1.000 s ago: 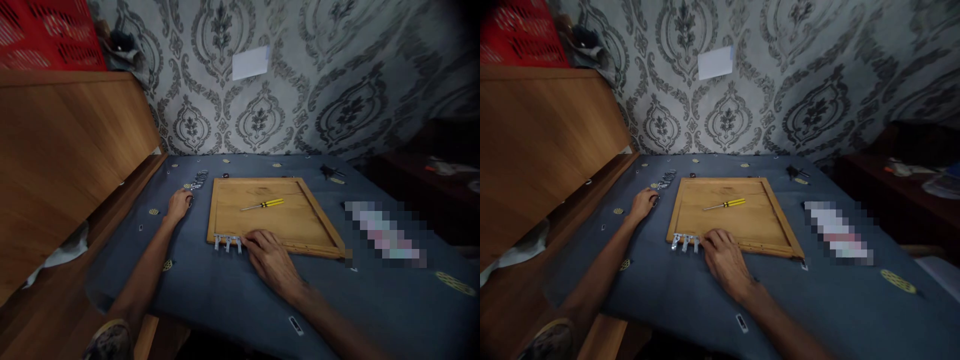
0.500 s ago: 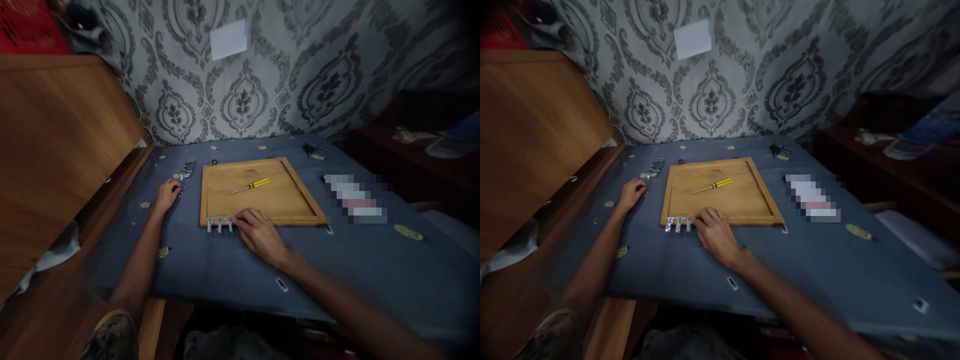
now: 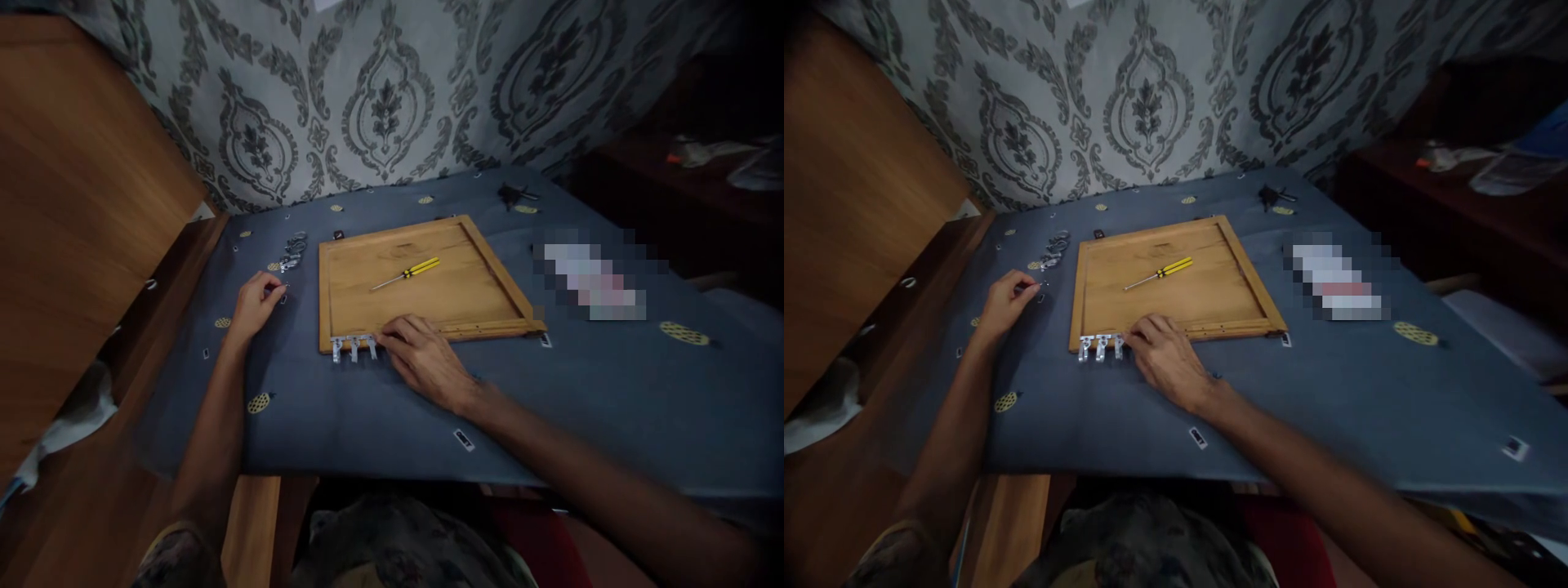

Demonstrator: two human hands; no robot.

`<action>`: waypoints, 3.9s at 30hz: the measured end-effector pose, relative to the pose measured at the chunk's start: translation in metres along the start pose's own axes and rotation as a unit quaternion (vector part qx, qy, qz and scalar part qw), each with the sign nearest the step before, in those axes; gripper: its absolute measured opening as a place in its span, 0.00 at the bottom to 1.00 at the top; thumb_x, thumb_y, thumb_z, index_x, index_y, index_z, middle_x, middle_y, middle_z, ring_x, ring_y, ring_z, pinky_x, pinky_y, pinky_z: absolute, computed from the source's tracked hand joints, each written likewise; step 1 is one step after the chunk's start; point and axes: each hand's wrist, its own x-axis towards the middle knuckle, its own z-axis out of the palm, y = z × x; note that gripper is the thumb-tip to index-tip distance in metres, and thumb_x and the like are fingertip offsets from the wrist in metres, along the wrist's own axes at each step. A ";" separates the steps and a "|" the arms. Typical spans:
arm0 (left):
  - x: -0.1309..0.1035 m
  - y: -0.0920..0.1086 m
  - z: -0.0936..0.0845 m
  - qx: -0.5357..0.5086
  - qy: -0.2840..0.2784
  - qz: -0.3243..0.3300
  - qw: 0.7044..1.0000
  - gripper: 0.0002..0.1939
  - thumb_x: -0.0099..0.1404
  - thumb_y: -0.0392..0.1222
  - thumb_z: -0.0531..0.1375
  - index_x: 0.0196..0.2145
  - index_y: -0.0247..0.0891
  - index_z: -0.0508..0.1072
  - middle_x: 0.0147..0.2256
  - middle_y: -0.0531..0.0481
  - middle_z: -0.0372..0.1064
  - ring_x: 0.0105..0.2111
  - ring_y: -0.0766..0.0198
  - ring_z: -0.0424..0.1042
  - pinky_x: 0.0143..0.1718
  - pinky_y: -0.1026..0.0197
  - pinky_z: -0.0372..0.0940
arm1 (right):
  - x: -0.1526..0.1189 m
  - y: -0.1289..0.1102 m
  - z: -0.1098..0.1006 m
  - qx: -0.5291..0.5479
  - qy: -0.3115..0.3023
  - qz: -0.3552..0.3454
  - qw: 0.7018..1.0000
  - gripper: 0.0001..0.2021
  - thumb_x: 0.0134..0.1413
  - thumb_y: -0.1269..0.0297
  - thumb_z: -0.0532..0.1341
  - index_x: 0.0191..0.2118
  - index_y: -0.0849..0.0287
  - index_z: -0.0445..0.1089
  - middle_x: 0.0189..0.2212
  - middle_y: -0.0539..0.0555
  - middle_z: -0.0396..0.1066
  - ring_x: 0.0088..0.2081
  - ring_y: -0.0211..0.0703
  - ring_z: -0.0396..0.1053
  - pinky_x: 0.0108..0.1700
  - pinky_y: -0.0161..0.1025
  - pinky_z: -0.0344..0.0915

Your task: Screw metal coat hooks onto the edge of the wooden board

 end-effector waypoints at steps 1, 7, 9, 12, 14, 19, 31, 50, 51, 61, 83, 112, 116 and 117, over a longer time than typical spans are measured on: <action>-0.002 0.010 0.001 -0.016 -0.014 0.013 1.000 0.07 0.68 0.46 0.59 0.35 0.40 0.71 0.36 0.50 0.72 0.36 0.59 0.70 0.41 0.59 0.66 | 0.000 0.000 -0.001 0.002 0.001 -0.001 1.000 0.15 0.64 0.77 0.58 0.51 0.62 0.78 0.44 0.62 0.76 0.47 0.54 0.69 0.49 0.50 0.70; -0.013 0.080 0.009 -0.148 -0.185 0.136 0.962 0.11 0.71 0.48 0.58 0.36 0.39 0.72 0.35 0.49 0.72 0.37 0.60 0.71 0.38 0.60 0.63 | 0.001 -0.001 -0.003 0.005 0.005 0.003 1.000 0.15 0.64 0.77 0.58 0.50 0.61 0.78 0.43 0.62 0.76 0.47 0.54 0.69 0.49 0.50 0.69; -0.014 0.092 0.008 -0.142 -0.216 0.137 0.956 0.11 0.72 0.48 0.58 0.36 0.39 0.72 0.36 0.49 0.73 0.38 0.60 0.71 0.36 0.61 0.61 | 0.001 -0.002 -0.003 0.000 0.003 0.004 1.000 0.14 0.63 0.76 0.59 0.49 0.61 0.78 0.43 0.62 0.76 0.47 0.54 0.69 0.49 0.50 0.69; -0.015 0.099 0.007 -0.136 -0.237 0.117 0.955 0.11 0.72 0.48 0.58 0.37 0.39 0.72 0.36 0.49 0.74 0.37 0.60 0.71 0.34 0.62 0.60 | 0.002 -0.002 -0.005 -0.011 0.007 -0.001 1.000 0.13 0.63 0.75 0.58 0.48 0.63 0.78 0.42 0.62 0.76 0.46 0.54 0.69 0.49 0.50 0.68; -0.017 0.100 0.008 -0.137 -0.248 0.102 0.953 0.11 0.72 0.47 0.57 0.37 0.38 0.72 0.35 0.50 0.74 0.36 0.61 0.71 0.33 0.62 0.60 | 0.002 -0.002 -0.006 -0.017 0.010 -0.005 1.000 0.13 0.63 0.76 0.58 0.48 0.64 0.77 0.42 0.62 0.77 0.45 0.54 0.69 0.49 0.49 0.68; -0.025 0.104 0.010 -0.126 -0.284 0.086 0.946 0.10 0.72 0.46 0.57 0.36 0.38 0.72 0.33 0.52 0.73 0.31 0.64 0.68 0.33 0.62 0.59 | 0.002 -0.002 -0.006 -0.027 0.027 -0.014 0.999 0.11 0.63 0.76 0.58 0.46 0.65 0.77 0.41 0.61 0.77 0.44 0.54 0.69 0.47 0.48 0.68; -0.027 0.106 0.007 -0.101 -0.328 0.105 0.933 0.08 0.74 0.43 0.58 0.37 0.38 0.73 0.37 0.51 0.77 0.37 0.62 0.73 0.38 0.61 0.62 | 0.003 -0.003 -0.004 -0.022 0.027 -0.012 0.999 0.11 0.63 0.76 0.59 0.47 0.66 0.77 0.41 0.61 0.76 0.44 0.53 0.68 0.47 0.47 0.68; -0.024 0.121 0.016 -0.091 -0.326 0.149 0.929 0.07 0.74 0.40 0.58 0.36 0.40 0.70 0.40 0.49 0.74 0.43 0.58 0.73 0.46 0.57 0.65 | 0.004 -0.005 -0.008 -0.019 0.005 0.003 1.000 0.11 0.65 0.76 0.58 0.46 0.64 0.77 0.40 0.61 0.76 0.44 0.54 0.66 0.47 0.48 0.66; -0.022 0.123 0.018 -0.094 -0.338 0.159 0.923 0.07 0.74 0.40 0.58 0.35 0.40 0.70 0.42 0.47 0.74 0.46 0.57 0.72 0.48 0.56 0.65 | 0.004 -0.005 -0.008 -0.018 0.007 0.003 1.000 0.10 0.65 0.76 0.59 0.46 0.64 0.77 0.40 0.61 0.76 0.44 0.54 0.66 0.47 0.48 0.65; 0.000 0.126 0.021 -0.075 -0.434 0.188 0.878 0.07 0.74 0.41 0.58 0.37 0.38 0.70 0.45 0.46 0.68 0.47 0.56 0.70 0.47 0.56 0.65 | 0.004 -0.005 -0.005 -0.035 0.011 0.003 0.999 0.10 0.66 0.75 0.58 0.46 0.65 0.77 0.40 0.61 0.76 0.44 0.53 0.65 0.45 0.47 0.62; 0.030 0.129 0.029 -0.106 -0.523 0.166 0.829 0.12 0.69 0.49 0.63 0.32 0.38 0.74 0.43 0.47 0.65 0.48 0.56 0.67 0.50 0.57 0.64 | 0.003 -0.003 -0.002 -0.025 0.008 -0.004 1.000 0.11 0.67 0.75 0.58 0.47 0.66 0.77 0.40 0.62 0.74 0.46 0.53 0.64 0.48 0.48 0.62; 0.025 0.128 0.037 -0.139 -0.507 0.100 0.845 0.10 0.66 0.46 0.65 0.30 0.39 0.73 0.38 0.51 0.62 0.39 0.61 0.68 0.41 0.59 0.68 | 0.003 -0.002 0.000 -0.045 0.015 -0.014 0.999 0.11 0.67 0.75 0.58 0.49 0.67 0.77 0.40 0.61 0.75 0.44 0.53 0.64 0.46 0.47 0.61; 0.024 0.128 0.038 -0.136 -0.495 0.112 0.851 0.11 0.65 0.47 0.65 0.29 0.38 0.73 0.37 0.52 0.62 0.40 0.61 0.67 0.42 0.60 0.66 | 0.003 -0.002 -0.002 -0.051 0.010 -0.012 0.999 0.11 0.67 0.74 0.58 0.48 0.67 0.77 0.40 0.61 0.75 0.45 0.53 0.64 0.47 0.47 0.61; 0.024 0.129 0.038 -0.137 -0.493 0.113 0.852 0.12 0.64 0.48 0.65 0.29 0.38 0.73 0.37 0.51 0.62 0.40 0.61 0.67 0.42 0.60 0.66 | 0.003 -0.002 -0.002 -0.052 0.009 -0.011 0.999 0.11 0.67 0.74 0.58 0.48 0.67 0.77 0.39 0.61 0.74 0.45 0.53 0.64 0.47 0.47 0.61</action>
